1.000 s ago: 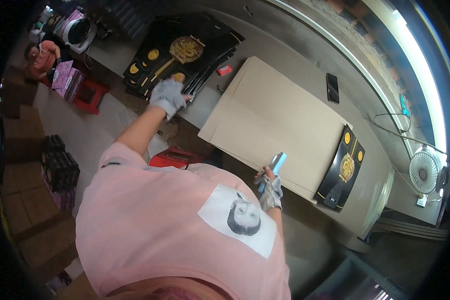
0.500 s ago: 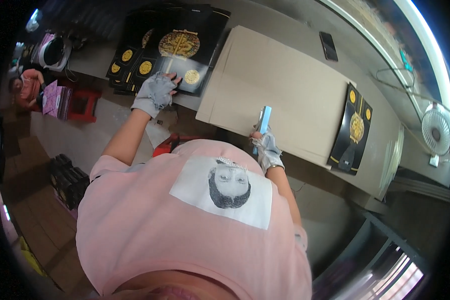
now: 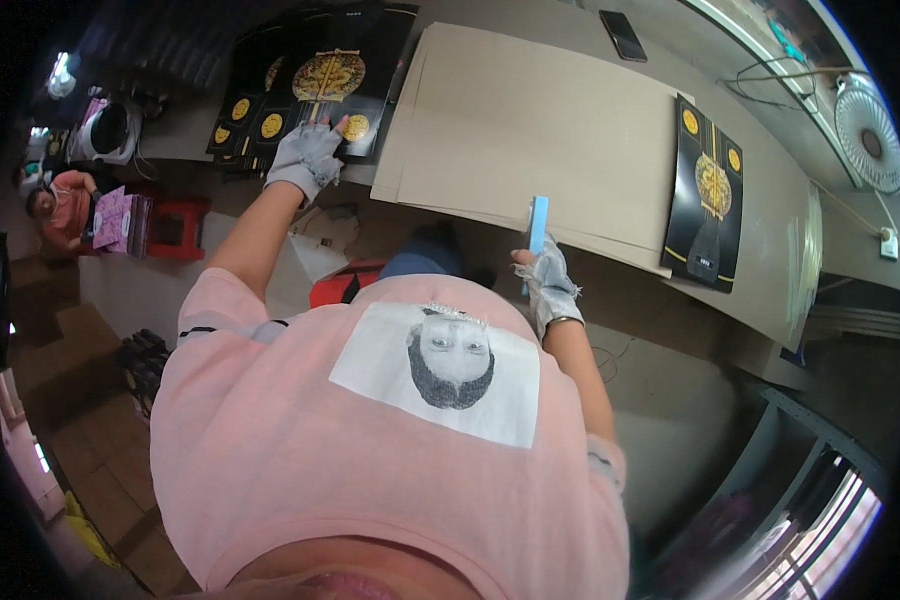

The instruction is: Packing and folding gift boxes in a warehouse setting using a tape dispenser.

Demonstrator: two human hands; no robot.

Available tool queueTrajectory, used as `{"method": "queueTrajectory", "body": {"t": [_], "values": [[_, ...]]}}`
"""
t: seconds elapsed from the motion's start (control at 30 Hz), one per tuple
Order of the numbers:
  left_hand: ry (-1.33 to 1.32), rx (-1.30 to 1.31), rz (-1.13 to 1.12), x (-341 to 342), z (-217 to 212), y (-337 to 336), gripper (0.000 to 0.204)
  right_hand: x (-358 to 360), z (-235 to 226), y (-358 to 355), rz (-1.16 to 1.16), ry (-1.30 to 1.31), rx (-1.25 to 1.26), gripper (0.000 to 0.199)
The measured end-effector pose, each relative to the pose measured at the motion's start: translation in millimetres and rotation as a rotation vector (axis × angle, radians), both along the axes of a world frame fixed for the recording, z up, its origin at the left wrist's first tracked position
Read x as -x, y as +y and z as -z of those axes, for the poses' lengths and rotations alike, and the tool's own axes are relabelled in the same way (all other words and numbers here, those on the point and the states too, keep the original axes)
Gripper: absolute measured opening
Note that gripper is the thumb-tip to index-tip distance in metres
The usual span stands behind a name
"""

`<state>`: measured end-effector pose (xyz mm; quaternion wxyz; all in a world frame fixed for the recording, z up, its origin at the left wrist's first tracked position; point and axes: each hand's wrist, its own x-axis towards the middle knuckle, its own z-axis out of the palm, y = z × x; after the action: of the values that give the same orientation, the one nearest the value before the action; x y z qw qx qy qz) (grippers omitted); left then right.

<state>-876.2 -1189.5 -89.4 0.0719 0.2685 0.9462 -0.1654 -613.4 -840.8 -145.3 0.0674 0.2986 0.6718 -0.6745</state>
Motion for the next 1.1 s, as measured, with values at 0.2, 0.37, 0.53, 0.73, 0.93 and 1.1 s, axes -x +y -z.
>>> {"method": "queueTrajectory", "body": {"t": [0.2, 0.37, 0.53, 0.73, 0.93, 1.1], "values": [[0.063, -0.228, -0.127, 5.8, 11.2, 15.0, 0.049, -28.7, 48.9, 21.2, -0.129, 0.092, -0.098, 0.053], [0.395, -0.566, 0.184, 4.0, 25.0, 55.4, 0.039, -28.8, 24.6, 17.2, 0.029, 0.038, -0.021, 0.042], [0.077, -0.527, 0.339, -91.8, 11.4, 179.4, 0.031, -24.1, 25.0, 17.5, 0.149, 0.071, 0.098, 0.035], [-0.229, -0.448, 0.487, -133.2, 28.7, 208.3, 0.044, -42.0, 43.0, 28.1, 0.089, 0.028, -0.243, 0.029], [-0.183, -0.445, 0.634, -117.7, 38.5, 190.2, 0.053, -51.6, 35.1, 23.5, -0.018, 0.013, -0.365, 0.033], [-0.238, -0.398, 0.708, -126.7, 26.0, 191.0, 0.049, -56.1, 40.5, 26.0, -0.086, -0.003, -0.407, 0.035]]}}
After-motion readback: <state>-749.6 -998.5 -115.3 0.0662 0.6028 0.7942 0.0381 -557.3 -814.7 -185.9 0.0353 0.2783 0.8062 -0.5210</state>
